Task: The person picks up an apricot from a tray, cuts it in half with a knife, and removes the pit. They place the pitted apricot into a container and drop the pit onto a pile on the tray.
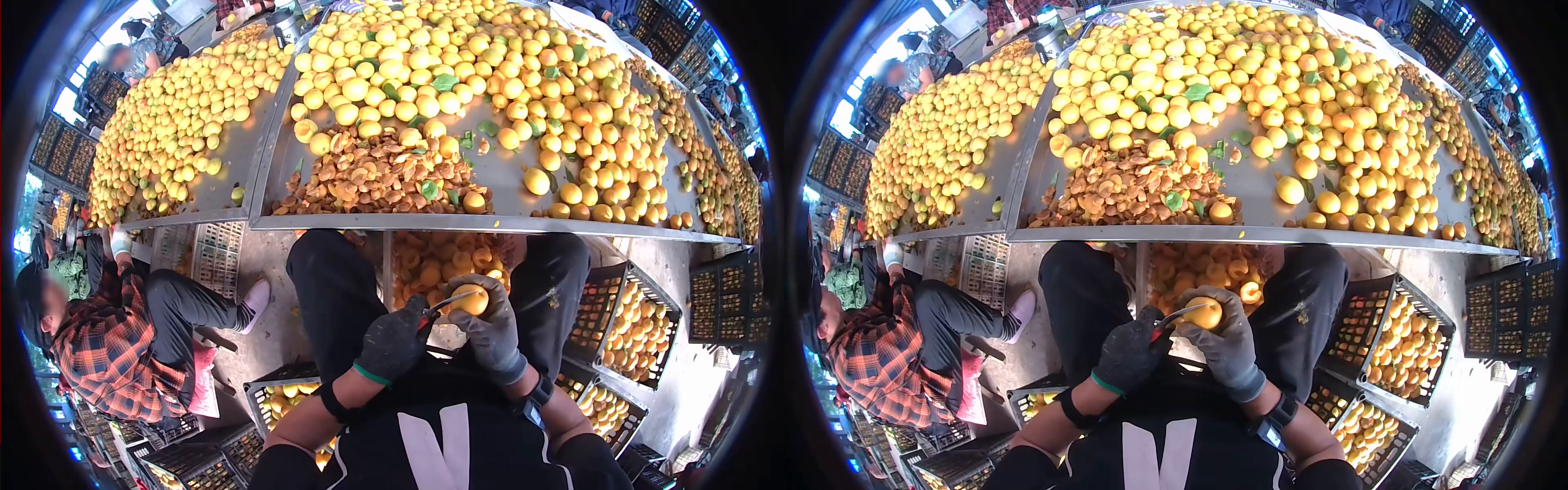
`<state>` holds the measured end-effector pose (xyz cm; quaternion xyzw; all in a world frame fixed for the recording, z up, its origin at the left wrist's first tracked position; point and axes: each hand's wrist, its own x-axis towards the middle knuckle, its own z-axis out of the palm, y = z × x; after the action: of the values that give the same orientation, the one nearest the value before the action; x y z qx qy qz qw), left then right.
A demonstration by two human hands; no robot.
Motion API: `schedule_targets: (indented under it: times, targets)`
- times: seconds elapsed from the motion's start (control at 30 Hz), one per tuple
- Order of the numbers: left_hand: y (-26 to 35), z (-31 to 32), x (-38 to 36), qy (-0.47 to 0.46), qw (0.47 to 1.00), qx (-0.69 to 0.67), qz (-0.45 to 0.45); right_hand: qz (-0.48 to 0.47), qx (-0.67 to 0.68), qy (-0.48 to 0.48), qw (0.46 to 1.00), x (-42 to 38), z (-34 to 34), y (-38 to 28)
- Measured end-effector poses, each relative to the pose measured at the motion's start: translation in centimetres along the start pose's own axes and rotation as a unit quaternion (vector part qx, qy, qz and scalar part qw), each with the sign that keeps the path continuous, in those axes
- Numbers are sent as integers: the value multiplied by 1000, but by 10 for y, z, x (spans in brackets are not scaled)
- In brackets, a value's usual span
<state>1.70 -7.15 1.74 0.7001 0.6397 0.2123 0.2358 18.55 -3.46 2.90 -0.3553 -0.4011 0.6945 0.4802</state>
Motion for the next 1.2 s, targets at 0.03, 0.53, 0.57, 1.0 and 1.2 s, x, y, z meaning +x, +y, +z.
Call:
schedule_targets:
  times: [0.03,0.53,0.57,1.0,1.2]
  targets:
    - [0,1,0,12,1000,0,3,0,0,13,1000,1,1,0]
    - [-5,-2,6,33,999,13,41,-7,-77,-19,997,5,0,-21]
    - [-5,-1,6,43,997,29,50,-7,-77,-20,997,7,-1,-20]
    - [-9,1,12,97,989,32,104,-12,-134,-59,989,14,-1,-31]
    - [-8,4,12,130,985,52,102,-89,-214,-5,973,13,7,-26]
